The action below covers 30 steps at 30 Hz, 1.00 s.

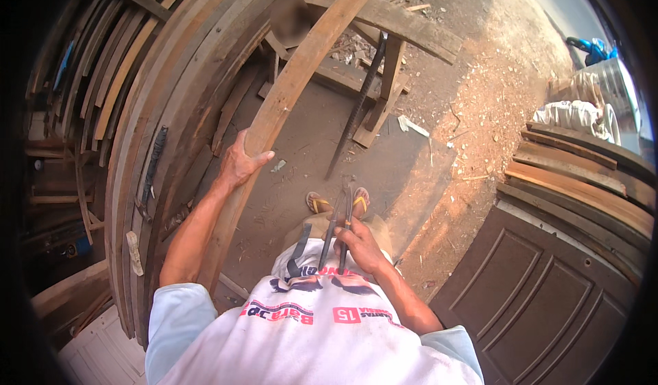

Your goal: The person uses pliers to pull nails from a long wooden plank resting on a workbench. They repeatedly grip and extract nails along the plank's length, then place the pliers down and pick up a hammer.

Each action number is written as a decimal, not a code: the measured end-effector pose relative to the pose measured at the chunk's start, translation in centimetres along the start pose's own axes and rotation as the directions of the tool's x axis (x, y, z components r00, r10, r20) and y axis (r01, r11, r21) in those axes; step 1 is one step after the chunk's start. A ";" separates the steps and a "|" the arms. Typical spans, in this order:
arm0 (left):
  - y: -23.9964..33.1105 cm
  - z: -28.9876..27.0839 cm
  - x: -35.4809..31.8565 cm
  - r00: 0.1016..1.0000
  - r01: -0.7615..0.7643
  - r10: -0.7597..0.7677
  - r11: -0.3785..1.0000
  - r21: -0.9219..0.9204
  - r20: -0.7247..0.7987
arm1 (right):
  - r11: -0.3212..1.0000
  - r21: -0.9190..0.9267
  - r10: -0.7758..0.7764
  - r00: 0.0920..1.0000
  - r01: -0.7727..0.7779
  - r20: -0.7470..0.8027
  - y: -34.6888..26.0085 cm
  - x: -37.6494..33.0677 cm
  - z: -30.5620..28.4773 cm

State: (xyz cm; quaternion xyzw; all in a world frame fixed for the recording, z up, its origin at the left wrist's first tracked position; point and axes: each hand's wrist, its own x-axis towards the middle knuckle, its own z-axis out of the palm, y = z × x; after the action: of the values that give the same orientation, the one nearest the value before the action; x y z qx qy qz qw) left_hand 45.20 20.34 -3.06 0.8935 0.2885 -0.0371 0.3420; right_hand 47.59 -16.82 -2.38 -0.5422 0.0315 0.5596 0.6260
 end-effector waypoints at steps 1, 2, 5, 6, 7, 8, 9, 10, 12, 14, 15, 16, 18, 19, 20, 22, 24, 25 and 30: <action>-0.3 0.0 0.1 0.999 0.021 -0.021 1.000 -0.003 0.025 | 1.000 -0.011 -0.020 1.000 0.020 0.020 -0.5 0.3 0.6; -0.4 0.0 0.1 0.998 0.042 -0.042 0.999 -0.003 0.050 | 0.996 -0.071 -0.055 0.998 0.056 0.020 -1.4 0.5 1.1; -0.1 0.4 0.2 0.998 0.058 -0.057 0.998 -0.011 0.040 | 0.979 -0.114 -0.169 0.986 0.169 0.008 -2.0 2.2 1.4; -0.1 0.6 0.4 0.998 0.050 -0.049 0.999 -0.018 0.038 | 0.979 -0.104 -0.175 0.985 0.173 -0.003 -2.5 2.8 1.5; -0.1 0.6 0.3 0.998 0.048 -0.048 0.999 -0.020 0.034 | 0.980 -0.090 -0.177 0.984 0.176 -0.007 -3.3 3.5 1.5; -0.2 0.8 0.2 0.998 0.047 -0.046 0.999 -0.022 0.030 | 0.981 -0.077 -0.180 0.984 0.178 -0.010 -3.9 4.0 1.5; -0.2 0.5 0.3 0.999 0.042 -0.042 0.999 -0.005 0.027 | 0.987 -0.013 -0.163 0.986 0.162 -0.020 -4.6 4.5 1.6; -0.2 0.5 0.2 0.999 0.037 -0.037 0.999 0.011 0.024 | 0.988 0.049 -0.146 0.989 0.147 -0.028 -5.2 4.9 1.6; -0.2 0.3 0.1 0.999 0.032 -0.032 0.999 0.017 0.022 | 0.977 0.175 -0.115 0.993 0.120 -0.035 -6.8 5.9 1.5; 0.1 0.3 0.0 0.999 0.033 -0.033 0.999 -0.003 0.025 | 0.981 0.151 -0.113 0.992 0.121 -0.062 -8.4 7.5 0.8; 0.2 0.1 0.0 0.998 0.057 -0.057 0.998 0.016 0.033 | 0.983 0.143 -0.106 0.992 0.115 -0.068 -9.1 8.3 0.5; 0.5 0.0 0.0 0.996 0.080 -0.081 0.996 0.035 0.039 | 0.984 0.129 -0.115 0.992 0.122 -0.056 -10.0 8.8 -0.1; 0.7 0.5 -0.3 0.997 0.072 -0.066 0.987 0.146 -0.044 | 0.985 0.111 -0.132 0.991 0.134 -0.028 -11.6 10.1 -1.7; 0.9 1.0 -0.8 0.992 0.048 -0.017 0.970 0.240 -0.128 | 0.984 0.097 -0.149 0.989 0.150 -0.014 -12.5 10.9 -2.5; 1.1 1.4 -0.5 0.978 0.032 0.039 0.943 0.333 -0.205 | 0.983 0.083 -0.167 0.986 0.166 0.000 -13.5 11.7 -3.4; 3.2 2.0 0.1 0.981 0.109 -0.055 0.950 0.291 -0.188 | 0.985 0.052 -0.166 0.986 0.166 -0.003 -14.8 12.4 -5.0; 3.2 2.5 0.8 0.982 0.122 -0.084 0.965 0.233 -0.169 | 0.988 0.012 -0.152 0.988 0.153 -0.019 -16.6 13.4 -6.6; 2.0 2.6 0.6 0.983 0.109 -0.077 0.975 0.196 -0.164 | 0.989 0.012 -0.145 0.989 0.144 0.003 -17.3 14.0 -7.3; 3.0 1.2 -1.5 0.979 0.204 -0.203 0.977 0.054 -0.029 | 0.984 -0.136 -0.108 0.993 0.114 0.047 -21.4 15.1 -10.1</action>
State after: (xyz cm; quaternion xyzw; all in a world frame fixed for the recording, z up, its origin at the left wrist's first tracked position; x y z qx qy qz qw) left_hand 45.69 17.02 -1.84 0.8689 0.3813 -0.0696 0.3078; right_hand 74.71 -9.42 -2.48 -0.5743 -0.0501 0.5351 0.6175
